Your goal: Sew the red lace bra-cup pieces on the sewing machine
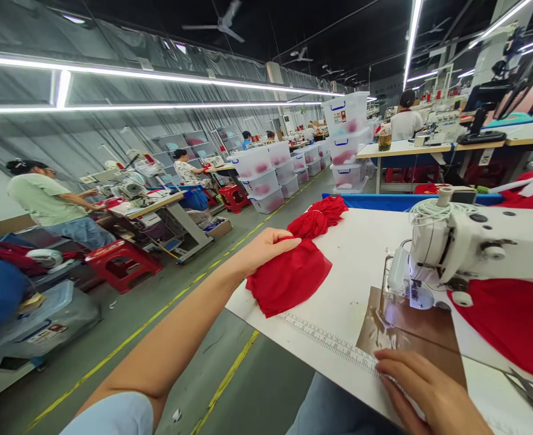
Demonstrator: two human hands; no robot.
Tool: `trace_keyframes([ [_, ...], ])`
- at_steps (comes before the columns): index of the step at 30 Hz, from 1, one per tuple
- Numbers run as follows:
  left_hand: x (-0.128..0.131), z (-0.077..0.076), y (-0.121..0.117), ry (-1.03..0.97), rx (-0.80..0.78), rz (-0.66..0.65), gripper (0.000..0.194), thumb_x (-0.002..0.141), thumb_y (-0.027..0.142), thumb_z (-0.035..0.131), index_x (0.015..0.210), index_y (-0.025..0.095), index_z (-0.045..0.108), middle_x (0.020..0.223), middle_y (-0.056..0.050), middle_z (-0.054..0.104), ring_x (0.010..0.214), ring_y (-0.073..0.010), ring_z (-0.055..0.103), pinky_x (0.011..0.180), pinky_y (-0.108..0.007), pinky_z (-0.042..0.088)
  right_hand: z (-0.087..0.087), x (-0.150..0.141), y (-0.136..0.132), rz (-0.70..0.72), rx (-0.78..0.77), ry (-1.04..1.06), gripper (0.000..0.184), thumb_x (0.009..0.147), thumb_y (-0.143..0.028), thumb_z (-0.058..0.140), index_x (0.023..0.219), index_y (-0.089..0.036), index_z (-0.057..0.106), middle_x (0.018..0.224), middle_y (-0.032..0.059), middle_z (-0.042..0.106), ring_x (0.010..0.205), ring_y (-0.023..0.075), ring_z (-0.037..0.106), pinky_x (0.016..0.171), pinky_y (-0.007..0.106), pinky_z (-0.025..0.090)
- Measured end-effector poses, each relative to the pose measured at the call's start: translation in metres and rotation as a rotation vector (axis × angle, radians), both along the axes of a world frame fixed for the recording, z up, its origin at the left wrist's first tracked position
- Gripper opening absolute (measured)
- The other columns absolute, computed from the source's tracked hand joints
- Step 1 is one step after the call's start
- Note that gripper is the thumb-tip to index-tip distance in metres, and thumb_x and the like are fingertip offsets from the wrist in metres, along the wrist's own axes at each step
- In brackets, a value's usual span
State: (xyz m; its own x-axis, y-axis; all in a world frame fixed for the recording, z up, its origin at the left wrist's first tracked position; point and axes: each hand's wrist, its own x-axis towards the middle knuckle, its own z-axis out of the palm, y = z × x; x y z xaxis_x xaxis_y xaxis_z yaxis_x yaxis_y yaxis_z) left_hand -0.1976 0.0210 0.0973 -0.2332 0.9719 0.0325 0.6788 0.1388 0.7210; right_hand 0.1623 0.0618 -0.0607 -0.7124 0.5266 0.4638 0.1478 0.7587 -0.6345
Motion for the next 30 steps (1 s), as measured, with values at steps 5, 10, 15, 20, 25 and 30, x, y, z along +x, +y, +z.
trace_keyframes([
  [5, 0.042, 0.004, -0.015, -0.872, -0.243, -0.244, 0.052, 0.065, 0.063, 0.086, 0.079, 0.016, 0.069, 0.073, -0.003, 0.069, 0.068, -0.0148, 0.062, 0.067, -0.025, 0.048, 0.023, -0.049, -0.023, 0.099, -0.674, 0.233, 0.071, 0.081, -0.051, 0.082, 0.145, -0.032, 0.058, 0.148, 0.0114, 0.057, 0.129, 0.0314, 0.061, 0.103, 0.041, 0.055],
  [10, 0.068, -0.031, -0.005, -0.815, -0.353, -0.358, 0.045, 0.070, 0.054, 0.087, 0.087, 0.017, 0.070, 0.080, -0.003, 0.070, 0.074, -0.0147, 0.062, 0.070, -0.025, 0.048, 0.050, -0.072, -0.034, 0.102, -1.229, 0.564, 0.057, 0.075, -0.057, 0.085, 0.122, -0.026, 0.071, 0.128, 0.0130, 0.070, 0.118, 0.0316, 0.066, 0.100, 0.047, 0.055],
  [15, 0.074, -0.071, 0.011, -0.500, -0.264, -0.400, 0.045, 0.073, 0.055, 0.083, 0.088, 0.017, 0.064, 0.068, 0.005, 0.054, 0.062, -0.0104, 0.047, 0.056, -0.022, 0.032, 0.051, -0.067, -0.026, -0.169, -1.277, 0.613, 0.050, 0.066, -0.058, 0.091, 0.098, -0.023, 0.076, 0.104, 0.0073, 0.077, 0.103, 0.0291, 0.069, 0.090, 0.040, 0.058],
  [20, 0.079, -0.074, 0.015, -0.620, -0.238, -0.356, 0.059, 0.080, 0.075, 0.064, 0.077, 0.016, 0.063, 0.074, 0.000, 0.061, 0.069, -0.0138, 0.053, 0.066, -0.026, 0.041, 0.037, -0.057, -0.018, -0.221, -1.269, 0.593, 0.054, 0.066, -0.061, 0.090, 0.104, -0.025, 0.075, 0.108, 0.0057, 0.077, 0.105, 0.0285, 0.068, 0.091, 0.039, 0.056],
  [25, 0.085, -0.070, 0.015, -0.628, -0.312, -0.298, 0.049, 0.068, 0.059, 0.085, 0.085, 0.015, 0.069, 0.083, -0.002, 0.070, 0.078, -0.0179, 0.063, 0.072, -0.028, 0.048, 0.033, -0.054, -0.016, -0.239, -1.270, 0.594, 0.063, 0.072, -0.061, 0.086, 0.123, -0.030, 0.068, 0.117, 0.0042, 0.075, 0.106, 0.0266, 0.068, 0.087, 0.036, 0.056],
  [30, 0.086, -0.069, 0.017, -1.072, -0.383, -0.057, 0.027, 0.088, 0.041, 0.075, 0.083, 0.014, 0.073, 0.082, -0.006, 0.075, 0.077, -0.0182, 0.070, 0.079, -0.028, 0.055, 0.038, -0.054, -0.022, -0.149, -1.415, 0.577, 0.062, 0.068, -0.054, 0.091, 0.120, -0.028, 0.070, 0.112, 0.0054, 0.076, 0.103, 0.0257, 0.070, 0.085, 0.034, 0.057],
])
